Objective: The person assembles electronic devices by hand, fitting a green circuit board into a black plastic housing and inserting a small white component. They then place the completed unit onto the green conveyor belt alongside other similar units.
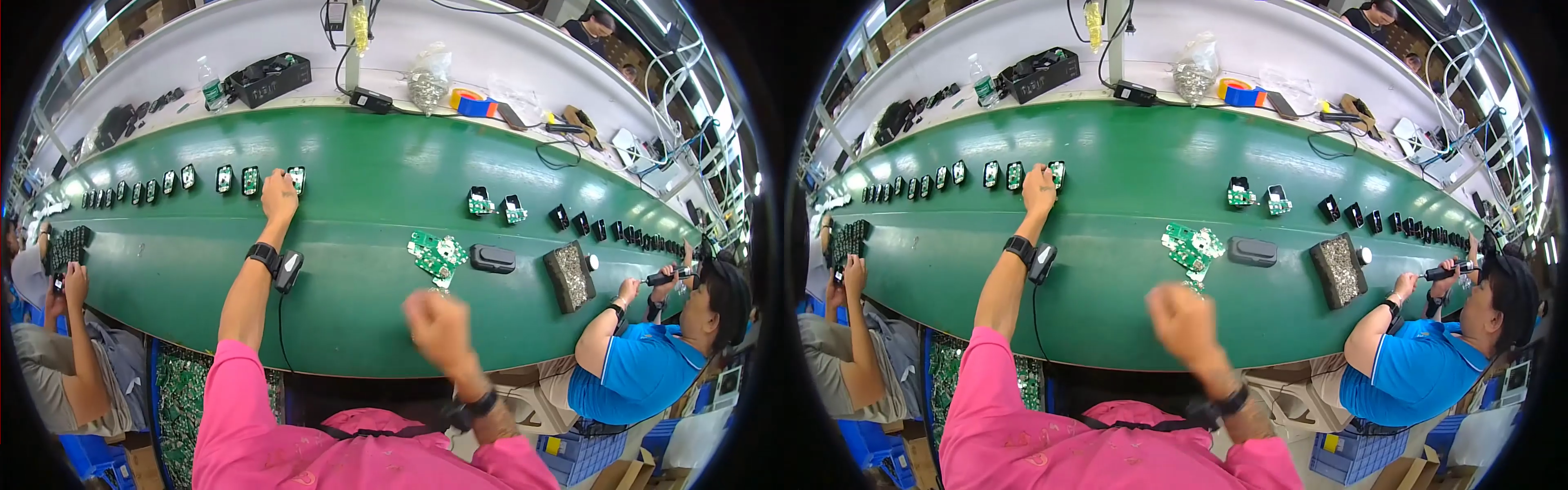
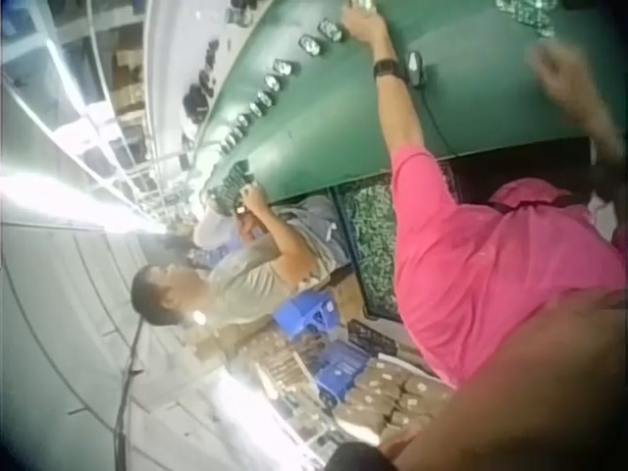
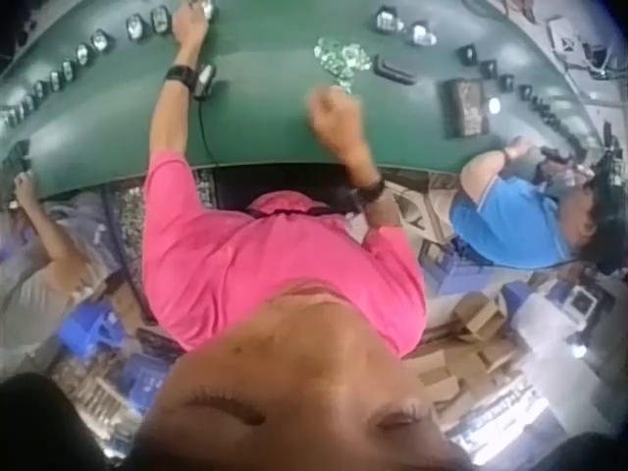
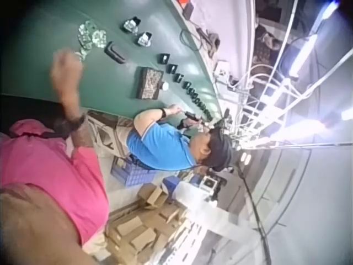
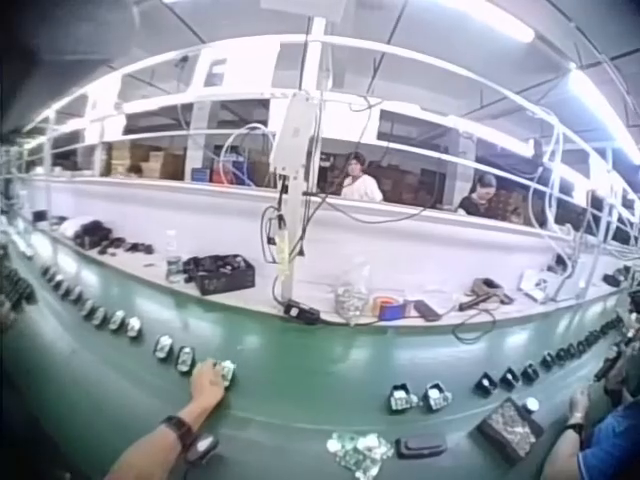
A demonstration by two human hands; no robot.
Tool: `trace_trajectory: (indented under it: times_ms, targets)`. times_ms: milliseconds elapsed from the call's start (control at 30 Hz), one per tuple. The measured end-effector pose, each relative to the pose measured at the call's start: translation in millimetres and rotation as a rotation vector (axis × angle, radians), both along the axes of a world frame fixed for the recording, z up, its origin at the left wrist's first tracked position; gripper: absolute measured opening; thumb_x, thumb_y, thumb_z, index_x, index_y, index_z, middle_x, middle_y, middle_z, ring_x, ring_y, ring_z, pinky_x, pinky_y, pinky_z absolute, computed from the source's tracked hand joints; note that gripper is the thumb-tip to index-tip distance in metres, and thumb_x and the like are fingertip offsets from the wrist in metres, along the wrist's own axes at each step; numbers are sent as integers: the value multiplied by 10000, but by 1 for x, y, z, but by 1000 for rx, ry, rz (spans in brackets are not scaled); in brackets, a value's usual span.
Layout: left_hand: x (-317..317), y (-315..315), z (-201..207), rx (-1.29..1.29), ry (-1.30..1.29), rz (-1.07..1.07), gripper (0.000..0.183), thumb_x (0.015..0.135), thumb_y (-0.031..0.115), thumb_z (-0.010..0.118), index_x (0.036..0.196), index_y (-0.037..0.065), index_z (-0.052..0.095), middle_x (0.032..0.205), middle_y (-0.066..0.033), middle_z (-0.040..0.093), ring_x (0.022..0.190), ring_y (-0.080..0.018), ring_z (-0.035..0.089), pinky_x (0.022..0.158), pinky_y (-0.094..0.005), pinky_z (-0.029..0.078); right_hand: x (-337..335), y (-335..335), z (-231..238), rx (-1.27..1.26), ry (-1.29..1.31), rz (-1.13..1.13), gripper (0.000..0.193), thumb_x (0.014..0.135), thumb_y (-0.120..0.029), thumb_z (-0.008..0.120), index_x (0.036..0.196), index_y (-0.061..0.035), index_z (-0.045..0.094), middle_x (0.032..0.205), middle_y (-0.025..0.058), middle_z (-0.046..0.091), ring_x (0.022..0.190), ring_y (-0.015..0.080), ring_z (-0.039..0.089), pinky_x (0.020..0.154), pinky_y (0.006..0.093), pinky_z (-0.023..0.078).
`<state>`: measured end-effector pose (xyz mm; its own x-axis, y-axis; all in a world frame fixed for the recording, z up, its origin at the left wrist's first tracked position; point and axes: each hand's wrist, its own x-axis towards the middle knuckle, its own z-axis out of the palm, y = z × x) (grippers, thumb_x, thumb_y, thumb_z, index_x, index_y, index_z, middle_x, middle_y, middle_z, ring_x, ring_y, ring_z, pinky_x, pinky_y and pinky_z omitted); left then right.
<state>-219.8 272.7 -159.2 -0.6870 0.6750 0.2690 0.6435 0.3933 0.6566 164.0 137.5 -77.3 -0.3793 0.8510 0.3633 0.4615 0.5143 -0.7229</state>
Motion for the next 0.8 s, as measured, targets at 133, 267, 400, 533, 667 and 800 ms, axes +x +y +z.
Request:
trace_trajectory:
  times_ms: [133, 267, 400, 533, 667, 800]
  targets:
    - [18, -16, 11, 268, 129, 22, 450, 975, 340, 509, 1238, -25, 536, 1187, -245, 597, 1124, -424, 556, 969, -467, 443, 49, 141, 2, 392, -252, -393, 354, 838, -235, 739, 1079, 0, 632, 860, 132, 642, 826, 310, 588, 752, 432, 468]
    - [90, -87, 38, 419, 60, -259, 328, 874, 175, 639, 1141, -8, 591, 1143, -197, 613, 1103, -368, 576, 988, -426, 440, 39, 204, -1, 262, -668, -457, 660, 767, -476, 764, 1126, 52, 596, 1129, 211, 646, 1142, 390, 515, 918, 501, 445]
    - [155, -146, 46, 339, -234, -446, 235, 892, 140, 645, 1077, -4, 625, 1070, -136, 644, 756, -179, 656, 587, -275, 511, 36, 239, -18, 223, -755, -519, 567, 769, -447, 742, 1062, 20, 612, 1108, 203, 667, 1120, 387, 534, 914, 555, 405]
    - [179, -184, 53, 175, -624, -454, 219, 948, 157, 599, 1074, -20, 624, 1095, -111, 636, 557, -115, 606, 513, -249, 478, 30, 244, -22, 101, -800, -517, 412, 777, -330, 678, 999, 14, 637, 1050, 211, 686, 1093, 379, 554, 885, 571, 406]
    - [201, -184, 54, 161, -891, -501, 281, 1003, 216, 531, 1166, -2, 597, 1159, -118, 625, 647, -144, 649, 541, -251, 502, 24, 207, 0, 218, -697, -412, 329, 741, -267, 654, 903, 20, 657, 911, 221, 678, 982, 408, 589, 799, 535, 472]
    - [242, -170, 61, 337, -1410, -528, 479, 1047, 376, 464, 1392, 44, 441, 1224, -113, 604, 944, -158, 655, 746, -296, 540, -1, 124, 36, 350, -502, -54, 303, 721, -227, 671, 914, 4, 636, 858, 178, 667, 893, 405, 584, 751, 519, 463]
